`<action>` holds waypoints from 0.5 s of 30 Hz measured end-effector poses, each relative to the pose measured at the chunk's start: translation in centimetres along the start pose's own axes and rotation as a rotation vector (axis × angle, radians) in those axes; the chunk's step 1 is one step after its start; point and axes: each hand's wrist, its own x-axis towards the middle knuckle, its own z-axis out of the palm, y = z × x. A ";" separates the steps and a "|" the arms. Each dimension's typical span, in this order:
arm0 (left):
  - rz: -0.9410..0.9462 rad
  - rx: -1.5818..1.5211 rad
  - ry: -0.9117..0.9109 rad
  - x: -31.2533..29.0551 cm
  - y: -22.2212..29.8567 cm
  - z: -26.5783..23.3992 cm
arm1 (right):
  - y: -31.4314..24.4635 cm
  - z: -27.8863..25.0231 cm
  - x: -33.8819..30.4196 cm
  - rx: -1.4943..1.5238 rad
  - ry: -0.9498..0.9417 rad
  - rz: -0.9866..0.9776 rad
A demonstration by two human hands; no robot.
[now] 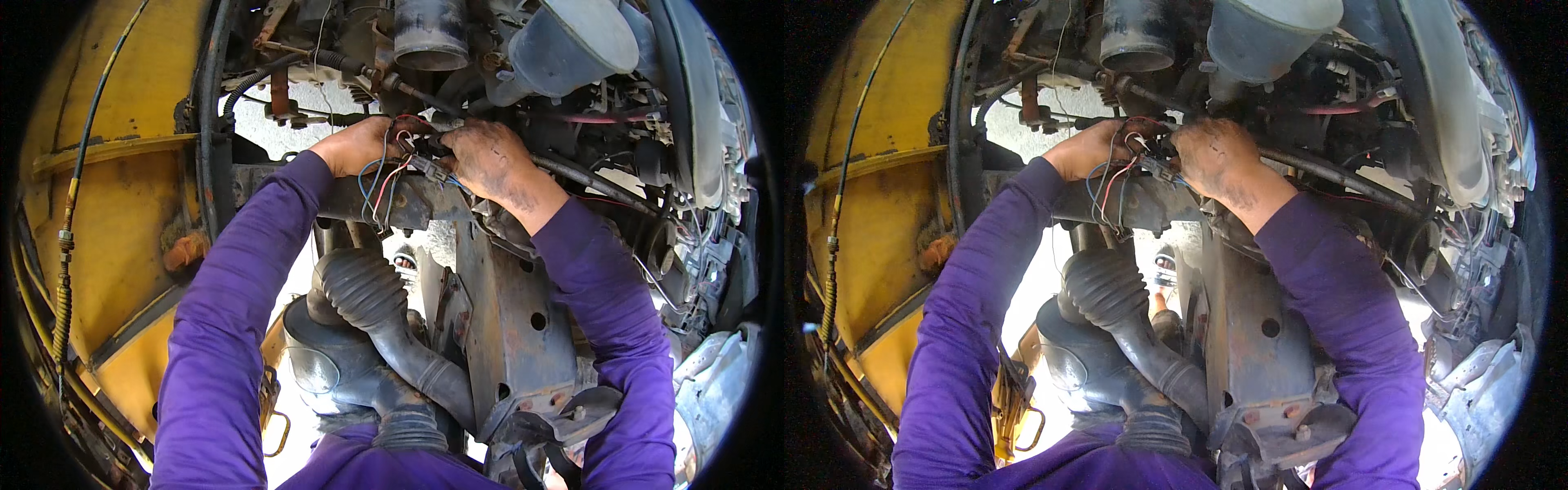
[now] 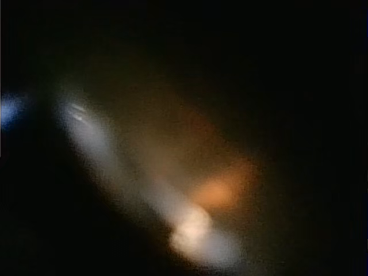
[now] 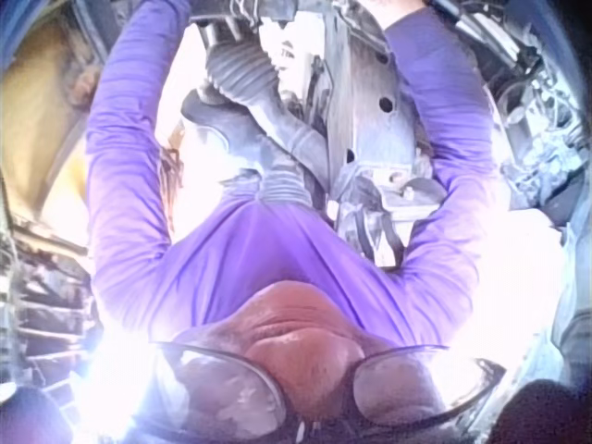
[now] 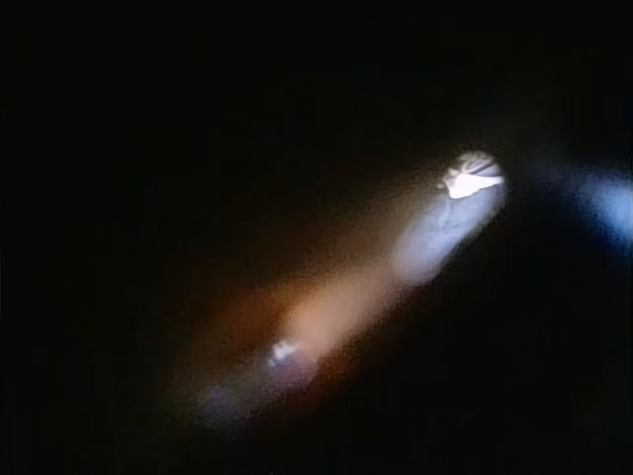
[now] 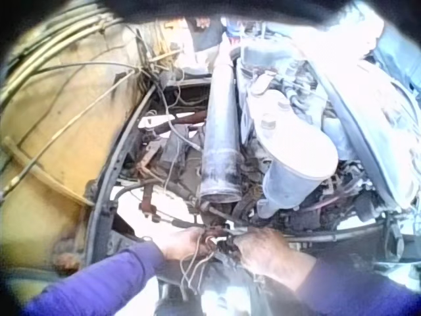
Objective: The person works on a vehicle's engine bay, manipulating a bundle of wires and connectors. They strip wire ends, twist them together, and secure the connections with electrical tape. The person also handles a green connector and a black hose clamp during the process.
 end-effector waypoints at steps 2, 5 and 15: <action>0.024 -0.005 0.023 0.5 0.4 0.9 | 1.1 0.5 -0.8 -0.009 0.023 -0.035; -0.060 -0.143 0.033 1.3 -0.1 1.2 | 2.4 1.3 -1.2 -0.015 0.182 -0.142; -0.056 -0.005 0.130 2.2 -0.6 0.8 | 0.7 -1.0 0.6 0.302 -0.053 0.070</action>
